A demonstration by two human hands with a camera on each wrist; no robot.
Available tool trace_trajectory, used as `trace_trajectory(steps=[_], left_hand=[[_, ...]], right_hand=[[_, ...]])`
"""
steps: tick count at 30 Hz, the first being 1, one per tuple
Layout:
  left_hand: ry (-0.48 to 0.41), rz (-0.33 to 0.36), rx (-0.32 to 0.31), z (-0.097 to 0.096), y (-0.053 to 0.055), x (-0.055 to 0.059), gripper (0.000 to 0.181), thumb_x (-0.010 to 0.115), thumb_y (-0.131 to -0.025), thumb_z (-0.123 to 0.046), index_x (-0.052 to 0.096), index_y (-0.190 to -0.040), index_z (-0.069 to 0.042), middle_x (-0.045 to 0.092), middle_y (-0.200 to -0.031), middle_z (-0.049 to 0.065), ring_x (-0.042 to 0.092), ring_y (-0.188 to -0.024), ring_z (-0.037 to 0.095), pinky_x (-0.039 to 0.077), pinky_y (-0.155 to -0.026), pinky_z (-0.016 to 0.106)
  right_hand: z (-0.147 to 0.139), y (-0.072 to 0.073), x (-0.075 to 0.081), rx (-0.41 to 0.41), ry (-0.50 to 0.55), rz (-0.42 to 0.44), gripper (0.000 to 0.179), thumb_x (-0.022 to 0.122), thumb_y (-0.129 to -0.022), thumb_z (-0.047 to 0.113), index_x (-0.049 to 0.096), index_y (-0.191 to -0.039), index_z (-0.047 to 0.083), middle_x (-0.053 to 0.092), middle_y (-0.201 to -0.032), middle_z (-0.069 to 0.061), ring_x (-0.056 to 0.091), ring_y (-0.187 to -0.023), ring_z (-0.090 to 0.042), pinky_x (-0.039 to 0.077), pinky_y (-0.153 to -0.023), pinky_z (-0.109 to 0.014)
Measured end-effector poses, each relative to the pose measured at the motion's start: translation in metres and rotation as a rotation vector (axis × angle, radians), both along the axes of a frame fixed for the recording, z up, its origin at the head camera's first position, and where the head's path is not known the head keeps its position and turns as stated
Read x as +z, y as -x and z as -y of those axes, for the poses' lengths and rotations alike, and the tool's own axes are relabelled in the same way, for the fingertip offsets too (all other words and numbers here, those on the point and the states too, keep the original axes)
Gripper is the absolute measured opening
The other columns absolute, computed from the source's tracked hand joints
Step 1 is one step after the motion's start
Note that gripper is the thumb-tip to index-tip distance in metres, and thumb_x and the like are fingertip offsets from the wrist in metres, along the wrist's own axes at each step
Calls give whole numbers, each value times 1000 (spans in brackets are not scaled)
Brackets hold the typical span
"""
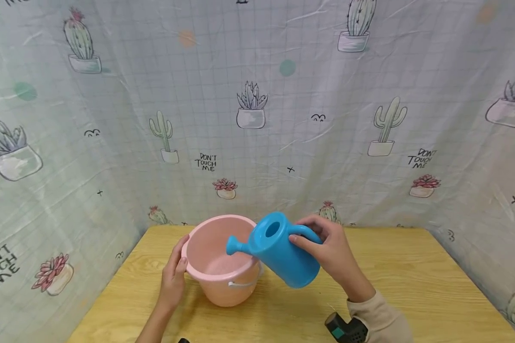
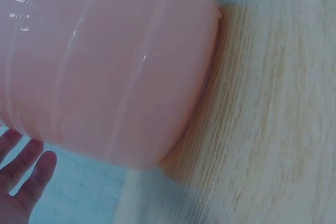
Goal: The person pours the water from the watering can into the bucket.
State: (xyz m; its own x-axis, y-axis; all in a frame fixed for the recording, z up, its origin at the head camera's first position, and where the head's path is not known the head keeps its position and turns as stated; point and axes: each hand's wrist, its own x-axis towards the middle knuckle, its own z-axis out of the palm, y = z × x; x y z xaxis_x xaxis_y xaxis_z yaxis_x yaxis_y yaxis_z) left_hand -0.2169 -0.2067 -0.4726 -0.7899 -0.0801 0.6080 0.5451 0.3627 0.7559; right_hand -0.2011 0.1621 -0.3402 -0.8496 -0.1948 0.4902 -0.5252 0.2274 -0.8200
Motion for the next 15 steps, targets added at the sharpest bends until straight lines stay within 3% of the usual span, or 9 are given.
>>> trace_trajectory(steps=[7, 15], left_hand=[[4, -12, -1, 1, -1, -2, 49, 33, -101, -7, 36, -150, -10, 46, -147, 17, 55, -118, 8, 54, -83, 20], [17, -3, -3, 3, 2, -1, 49, 33, -101, -8, 36, -150, -11, 47, -146, 16, 56, -115, 7, 52, -80, 16]], right_hand=[[0, -3, -4, -22, 47, -17, 21, 74, -84, 13, 67, -103, 8, 69, -94, -10, 66, -84, -12, 56, -77, -37], [-4, -6, -11, -114, 99, 27, 21, 75, -84, 12, 66, -102, 5, 69, -90, -4, 67, -83, -11, 56, -78, -35]])
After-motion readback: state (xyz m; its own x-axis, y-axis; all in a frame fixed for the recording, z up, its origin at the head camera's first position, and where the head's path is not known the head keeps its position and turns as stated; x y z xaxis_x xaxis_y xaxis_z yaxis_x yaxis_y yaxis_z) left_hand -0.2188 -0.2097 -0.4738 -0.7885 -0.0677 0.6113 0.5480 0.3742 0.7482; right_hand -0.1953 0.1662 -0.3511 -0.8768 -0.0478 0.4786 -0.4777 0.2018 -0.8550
